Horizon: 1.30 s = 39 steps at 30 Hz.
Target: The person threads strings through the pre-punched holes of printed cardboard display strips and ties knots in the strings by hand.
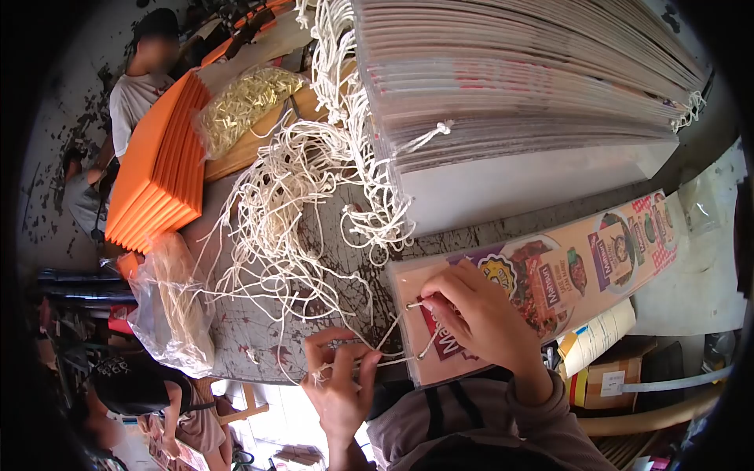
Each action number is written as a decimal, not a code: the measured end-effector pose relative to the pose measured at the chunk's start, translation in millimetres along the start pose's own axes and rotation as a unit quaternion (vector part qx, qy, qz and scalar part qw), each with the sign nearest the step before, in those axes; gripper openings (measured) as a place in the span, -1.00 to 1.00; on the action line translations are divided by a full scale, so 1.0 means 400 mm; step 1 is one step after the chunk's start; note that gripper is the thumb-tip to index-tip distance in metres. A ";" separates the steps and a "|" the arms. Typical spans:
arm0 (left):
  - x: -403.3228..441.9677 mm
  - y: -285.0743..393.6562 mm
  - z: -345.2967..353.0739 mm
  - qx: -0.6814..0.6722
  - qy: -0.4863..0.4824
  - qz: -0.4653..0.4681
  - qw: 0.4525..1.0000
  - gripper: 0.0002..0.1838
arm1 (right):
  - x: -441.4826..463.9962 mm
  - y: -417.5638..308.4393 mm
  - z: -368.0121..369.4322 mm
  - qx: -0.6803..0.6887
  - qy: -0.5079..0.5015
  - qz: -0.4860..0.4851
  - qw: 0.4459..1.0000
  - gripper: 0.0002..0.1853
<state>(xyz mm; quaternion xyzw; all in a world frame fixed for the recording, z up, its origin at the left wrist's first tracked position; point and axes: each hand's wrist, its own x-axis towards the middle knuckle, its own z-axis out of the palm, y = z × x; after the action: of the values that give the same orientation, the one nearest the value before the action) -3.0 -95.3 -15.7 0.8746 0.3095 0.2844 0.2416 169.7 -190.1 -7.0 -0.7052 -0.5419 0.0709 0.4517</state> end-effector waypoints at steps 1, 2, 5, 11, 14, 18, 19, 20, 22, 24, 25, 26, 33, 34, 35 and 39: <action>-0.005 -0.003 -0.002 -0.044 0.014 -0.002 0.999 -0.88 | 0.000 0.002 0.000 0.000 0.011 -0.003 1.000 -0.85; -0.014 0.006 -0.018 -0.048 0.017 -0.031 0.998 -0.86 | 0.001 0.002 0.000 -0.001 0.012 -0.001 1.000 -0.85; -0.054 -0.034 -0.020 -0.135 0.112 -0.036 0.984 -0.76 | -0.001 0.001 0.002 0.014 0.014 0.017 1.000 -0.86; -0.071 -0.019 0.025 -0.261 0.259 -0.116 0.923 -0.62 | 0.000 0.000 0.004 0.013 0.024 0.023 0.999 -0.86; -0.052 -0.003 0.025 -0.330 0.369 -0.157 0.854 -0.60 | -0.003 0.000 0.003 0.019 0.025 0.024 0.999 -0.86; -0.059 0.001 0.001 -0.199 0.323 -0.093 0.920 -0.52 | -0.004 -0.017 -0.001 0.027 0.028 -0.017 0.999 -0.79; -0.054 0.024 -0.025 -0.199 0.325 -0.089 0.920 -0.52 | -0.006 -0.030 -0.006 0.043 0.024 -0.043 0.998 -0.76; -0.057 0.056 -0.066 -0.161 0.194 0.016 0.968 -0.75 | -0.011 -0.051 -0.011 0.094 0.037 -0.083 0.991 -0.70; -0.036 0.096 -0.079 -0.122 0.069 0.153 0.978 -0.88 | -0.026 -0.085 -0.019 0.128 0.010 -0.144 0.981 -0.70; -0.042 0.124 -0.010 -0.162 0.109 0.086 0.977 -0.57 | -0.049 -0.092 -0.008 0.167 0.030 -0.197 0.966 -0.74; -0.039 0.137 0.012 -0.223 0.114 0.038 0.967 -0.62 | -0.054 -0.082 0.002 0.167 0.030 -0.195 0.966 -0.74; -0.030 0.142 0.029 -0.282 0.124 0.028 0.951 -0.70 | -0.059 -0.071 0.011 0.182 0.068 -0.195 0.961 -0.72; -0.020 0.134 0.059 -0.593 0.058 -0.063 0.801 -0.74 | -0.086 -0.077 0.003 0.126 0.155 -0.140 0.970 -0.75; -0.018 0.134 0.052 -0.568 0.031 -0.077 0.819 -0.81 | -0.085 -0.077 0.005 0.113 0.151 -0.136 0.972 -0.76; -0.017 0.132 0.045 -0.543 0.005 -0.090 0.835 -0.86 | -0.083 -0.080 0.009 0.118 0.150 -0.137 0.972 -0.76; -0.025 0.123 0.071 -0.627 -0.006 -0.045 0.778 -0.74 | -0.078 -0.100 0.005 0.112 0.145 -0.120 0.976 -0.75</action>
<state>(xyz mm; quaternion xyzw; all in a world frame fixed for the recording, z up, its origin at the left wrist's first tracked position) 28.9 -143.3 -10.3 0.5169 0.1002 0.3992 0.7507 128.0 -214.7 8.3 -0.5831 -0.5395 -0.0269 0.6069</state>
